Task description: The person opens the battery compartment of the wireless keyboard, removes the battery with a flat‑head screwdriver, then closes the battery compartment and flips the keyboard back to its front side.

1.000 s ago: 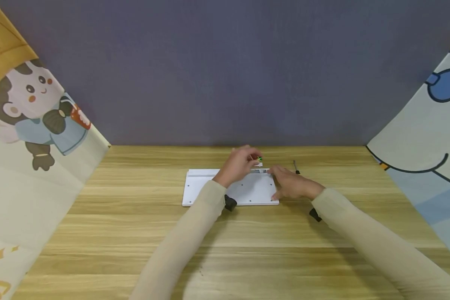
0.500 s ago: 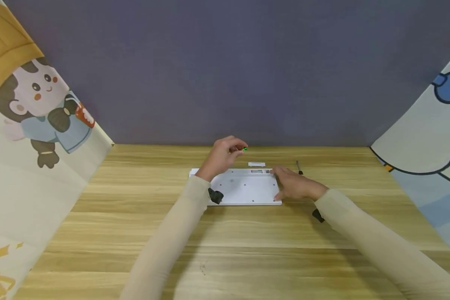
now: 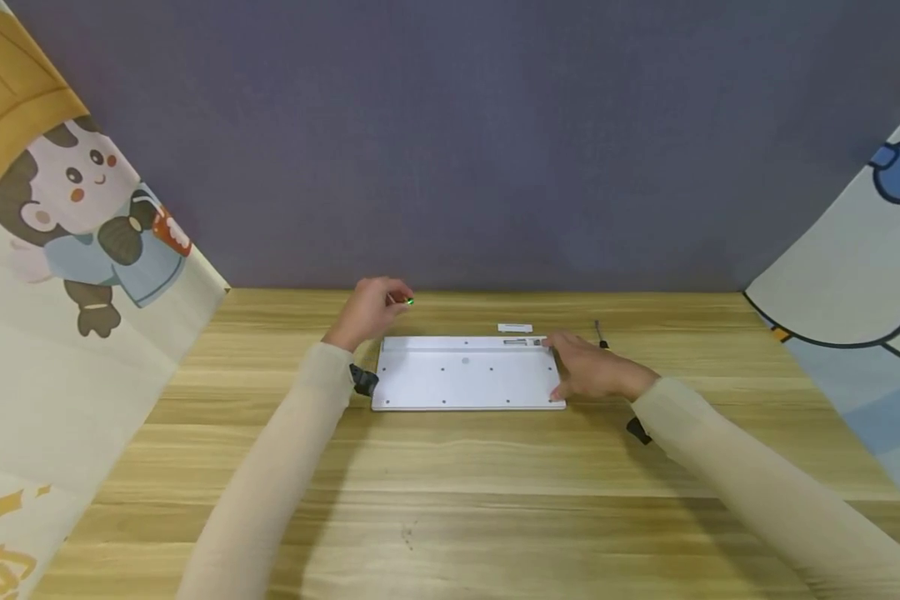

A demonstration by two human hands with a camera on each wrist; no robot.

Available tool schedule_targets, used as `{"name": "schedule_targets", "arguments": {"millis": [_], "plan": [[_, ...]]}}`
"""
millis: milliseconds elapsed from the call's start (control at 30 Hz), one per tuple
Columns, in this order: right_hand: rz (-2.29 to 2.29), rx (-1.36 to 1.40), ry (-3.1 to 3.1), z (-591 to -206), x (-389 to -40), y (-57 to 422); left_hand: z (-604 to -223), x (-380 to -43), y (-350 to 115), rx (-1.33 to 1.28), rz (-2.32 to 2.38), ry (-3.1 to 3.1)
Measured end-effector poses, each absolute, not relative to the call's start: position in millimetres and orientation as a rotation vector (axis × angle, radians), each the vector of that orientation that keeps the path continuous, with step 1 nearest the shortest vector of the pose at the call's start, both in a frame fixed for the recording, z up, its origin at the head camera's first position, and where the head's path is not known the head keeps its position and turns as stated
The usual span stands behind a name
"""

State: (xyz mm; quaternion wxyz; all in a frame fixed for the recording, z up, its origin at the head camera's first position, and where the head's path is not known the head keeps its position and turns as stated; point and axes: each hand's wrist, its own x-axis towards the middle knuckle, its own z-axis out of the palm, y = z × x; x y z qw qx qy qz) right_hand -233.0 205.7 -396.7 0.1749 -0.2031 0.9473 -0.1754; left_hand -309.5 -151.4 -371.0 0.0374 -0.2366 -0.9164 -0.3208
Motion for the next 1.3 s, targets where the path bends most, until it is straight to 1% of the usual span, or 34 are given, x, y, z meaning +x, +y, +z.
{"name": "schedule_targets", "arguments": {"millis": [200,467,633,800,1300], "plan": [[-0.513,-0.572,2.685,-398.3,-233.5,208.5,-386.8,-317.6,-171.5,-0.631,-0.972,-2.934],[-0.516,-0.563,2.687,-398.1,-233.1,207.7,-399.8,-327.7,-184.1,-0.511,-0.888,-3.015],[-0.528,-0.567,2.679,-398.1,-232.7,205.6,-403.4,-333.0,-185.4,-0.396,-0.842,-3.114],[-0.510,-0.571,2.688,-398.0,-232.8,205.4,-406.6,-339.3,-183.2,-0.333,-0.828,-3.147],[-0.482,-0.581,2.687,-395.8,-233.5,207.9,-410.6,-343.5,-178.5,-0.247,-0.793,-3.144]]}}
